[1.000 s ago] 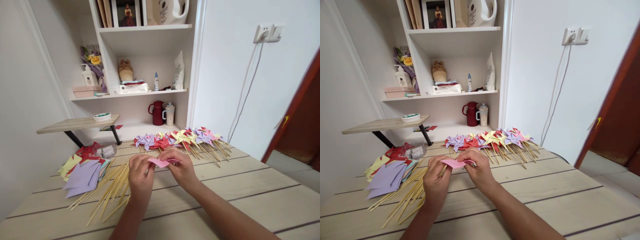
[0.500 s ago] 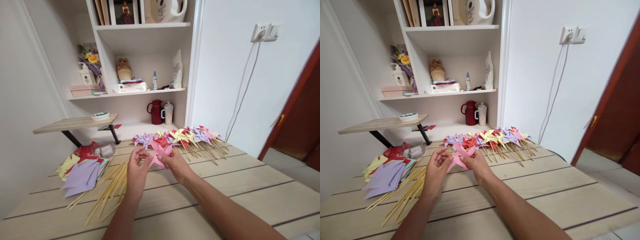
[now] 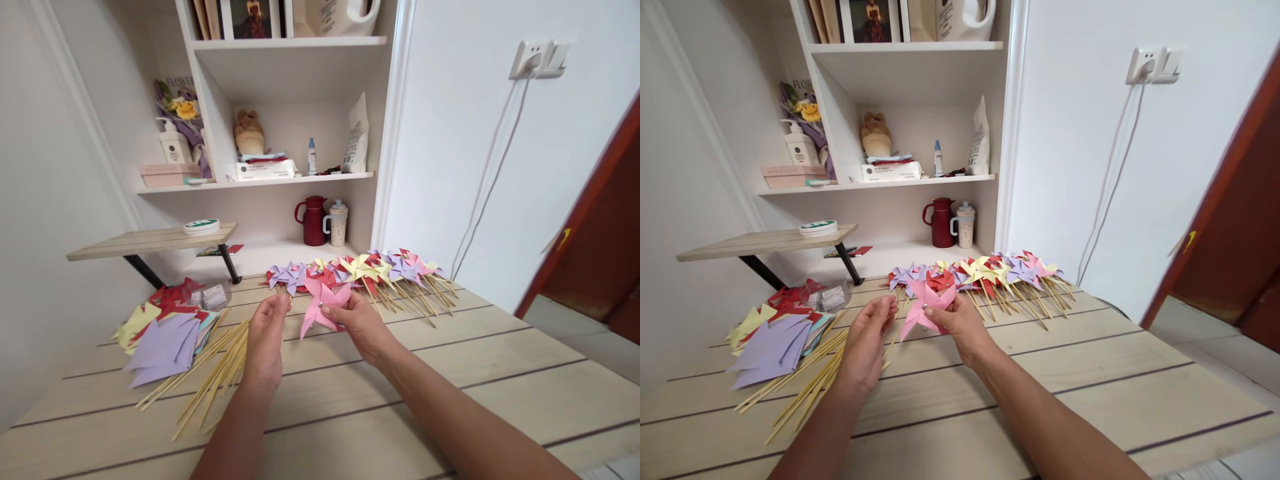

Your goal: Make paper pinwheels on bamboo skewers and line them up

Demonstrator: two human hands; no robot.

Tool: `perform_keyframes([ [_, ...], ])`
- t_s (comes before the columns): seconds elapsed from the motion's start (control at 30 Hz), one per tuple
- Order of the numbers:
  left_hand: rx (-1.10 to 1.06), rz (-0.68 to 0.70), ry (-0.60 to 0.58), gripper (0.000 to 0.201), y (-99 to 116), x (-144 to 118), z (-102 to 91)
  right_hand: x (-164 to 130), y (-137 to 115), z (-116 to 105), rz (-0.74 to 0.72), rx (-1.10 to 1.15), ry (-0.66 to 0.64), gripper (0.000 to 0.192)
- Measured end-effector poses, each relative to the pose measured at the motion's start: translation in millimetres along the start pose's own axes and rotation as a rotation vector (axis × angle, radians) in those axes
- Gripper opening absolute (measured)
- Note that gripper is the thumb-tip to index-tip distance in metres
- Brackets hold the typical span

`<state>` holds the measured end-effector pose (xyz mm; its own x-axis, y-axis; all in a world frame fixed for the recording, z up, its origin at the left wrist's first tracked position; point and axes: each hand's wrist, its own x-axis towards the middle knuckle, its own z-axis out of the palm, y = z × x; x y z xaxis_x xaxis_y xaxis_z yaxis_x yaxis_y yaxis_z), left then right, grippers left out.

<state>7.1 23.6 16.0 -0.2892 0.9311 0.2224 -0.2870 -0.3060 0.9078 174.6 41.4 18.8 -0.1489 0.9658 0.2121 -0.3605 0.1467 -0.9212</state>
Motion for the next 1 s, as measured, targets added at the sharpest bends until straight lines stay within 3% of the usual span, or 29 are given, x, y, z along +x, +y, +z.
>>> perform_keyframes([
  [0.17, 0.023, -0.006, -0.09, 0.034, 3.6, -5.1, 3.5, -3.6, -0.4, 3.2, -0.096, -0.112, -0.027, 0.035],
  [0.37, 0.215, 0.019, -0.245, 0.024, 3.4, -11.0, 10.1, -3.5, 2.5, -0.3, -0.273, -0.273, -0.073, 0.029],
  [0.53, 0.296, 0.135, -0.172, 0.013, 1.2, -8.7, 9.9, -8.5, -5.9, 1.0, -0.374, -0.457, -0.083, 0.014],
  [0.77, 0.393, 0.485, -0.159, 0.004, 6.4, -14.4, 12.1, -15.3, -13.1, 0.1, -0.649, -0.584, -0.085, 0.005],
  [1.0, 0.452, 0.597, -0.193, 0.006, 10.5, -18.3, 12.6, -16.9, -13.0, -1.2, -0.868, -0.657, -0.107, 0.012],
])
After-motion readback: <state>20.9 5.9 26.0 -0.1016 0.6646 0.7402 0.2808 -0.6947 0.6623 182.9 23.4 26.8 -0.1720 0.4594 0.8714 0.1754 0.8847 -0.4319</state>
